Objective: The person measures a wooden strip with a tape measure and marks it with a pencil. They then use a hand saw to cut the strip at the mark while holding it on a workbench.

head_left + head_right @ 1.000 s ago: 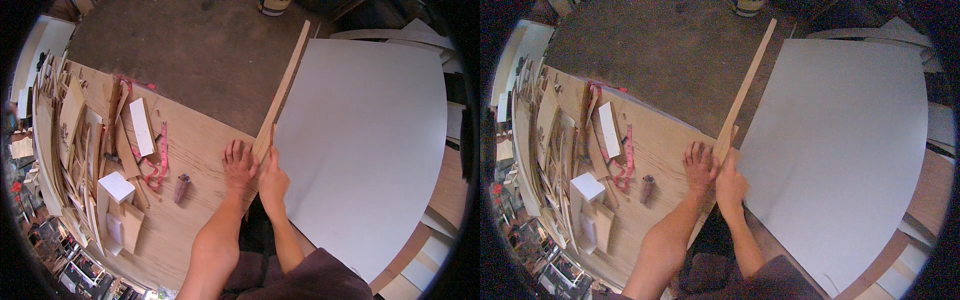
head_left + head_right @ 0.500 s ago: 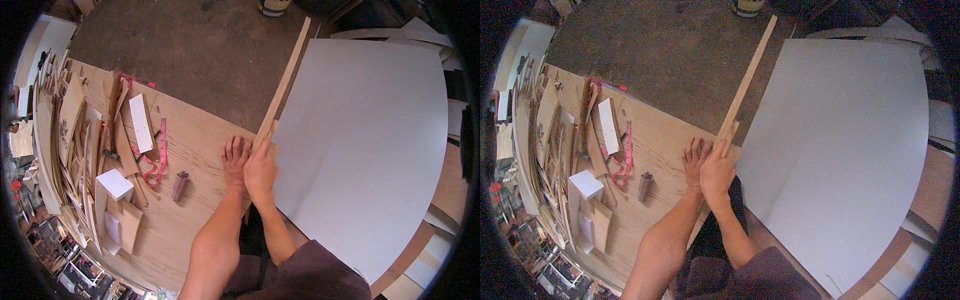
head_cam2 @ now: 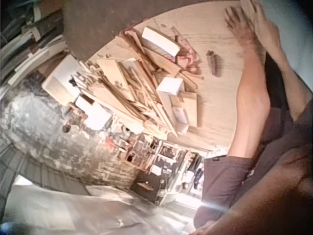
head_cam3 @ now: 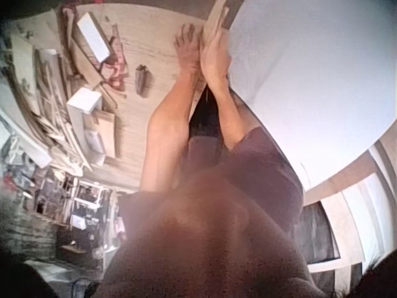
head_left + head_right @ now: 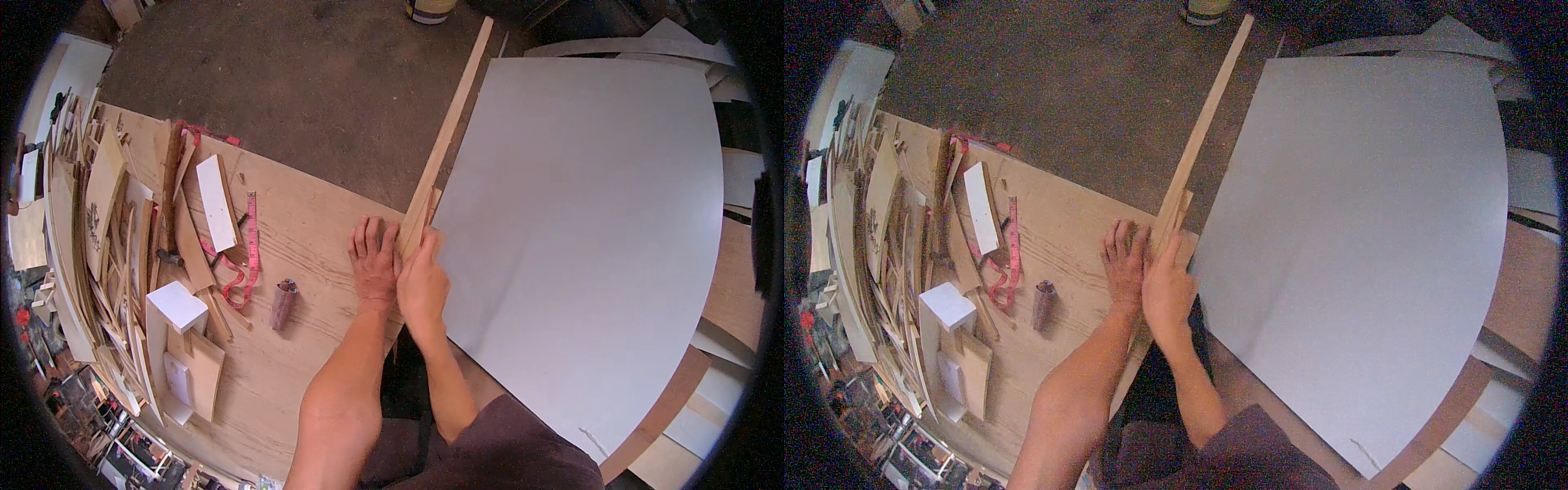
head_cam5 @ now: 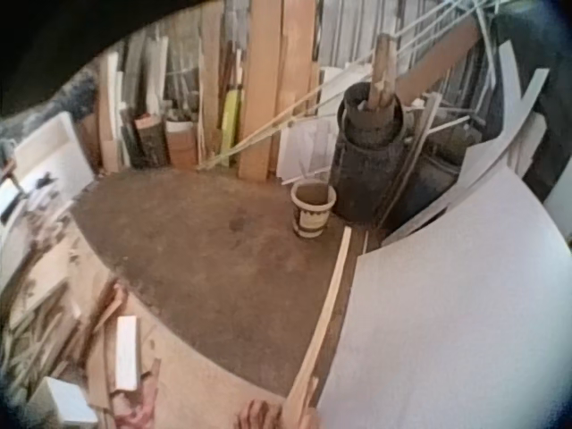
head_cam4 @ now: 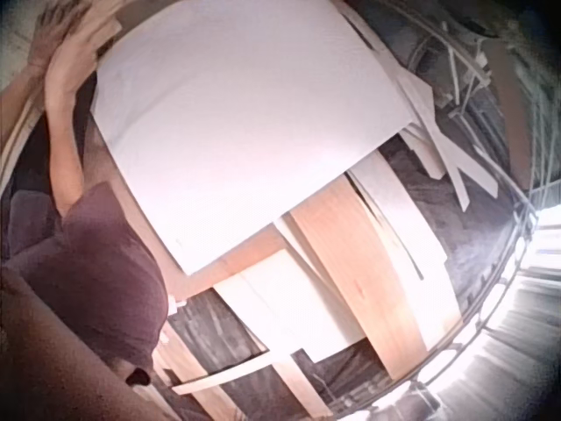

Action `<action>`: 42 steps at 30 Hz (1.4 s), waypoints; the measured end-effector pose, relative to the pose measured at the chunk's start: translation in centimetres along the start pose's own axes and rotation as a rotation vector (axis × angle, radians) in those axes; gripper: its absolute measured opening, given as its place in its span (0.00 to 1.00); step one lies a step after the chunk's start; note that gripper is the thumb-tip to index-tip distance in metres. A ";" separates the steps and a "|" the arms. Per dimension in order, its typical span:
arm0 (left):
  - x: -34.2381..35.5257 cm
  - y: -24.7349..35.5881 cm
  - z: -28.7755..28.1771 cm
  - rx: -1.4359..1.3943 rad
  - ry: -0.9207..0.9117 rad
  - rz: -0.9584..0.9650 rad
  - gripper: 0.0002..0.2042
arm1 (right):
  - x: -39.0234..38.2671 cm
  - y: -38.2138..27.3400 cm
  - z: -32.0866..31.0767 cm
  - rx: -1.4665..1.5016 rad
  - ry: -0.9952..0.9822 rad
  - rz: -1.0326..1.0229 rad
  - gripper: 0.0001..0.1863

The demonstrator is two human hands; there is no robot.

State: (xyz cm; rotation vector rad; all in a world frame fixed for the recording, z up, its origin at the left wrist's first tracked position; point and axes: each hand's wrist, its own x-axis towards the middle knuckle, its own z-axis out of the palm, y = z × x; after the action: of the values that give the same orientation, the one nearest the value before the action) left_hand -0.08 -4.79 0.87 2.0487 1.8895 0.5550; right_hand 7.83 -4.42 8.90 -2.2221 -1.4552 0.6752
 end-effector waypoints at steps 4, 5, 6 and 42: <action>0.5 0.9 0.1 0.000 -0.004 0.004 0.21 | 1.7 2.2 -0.1 -0.017 -0.130 0.081 0.34; 0.6 1.5 0.2 -0.006 -0.013 0.020 0.21 | 3.2 3.5 0.2 -0.023 0.018 -0.052 0.34; 0.5 1.7 0.3 -0.009 -0.015 0.022 0.21 | 3.9 3.1 -0.1 -0.026 0.020 -0.050 0.34; 0.6 0.8 0.2 -0.036 -0.011 0.014 0.22 | 1.4 1.4 2.5 -0.157 -0.108 0.137 0.35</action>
State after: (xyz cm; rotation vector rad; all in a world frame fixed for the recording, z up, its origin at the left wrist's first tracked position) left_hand 0.75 -4.30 1.09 2.0396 1.8466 0.5760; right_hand 7.79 -3.50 5.86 -2.4584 -1.4630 0.7591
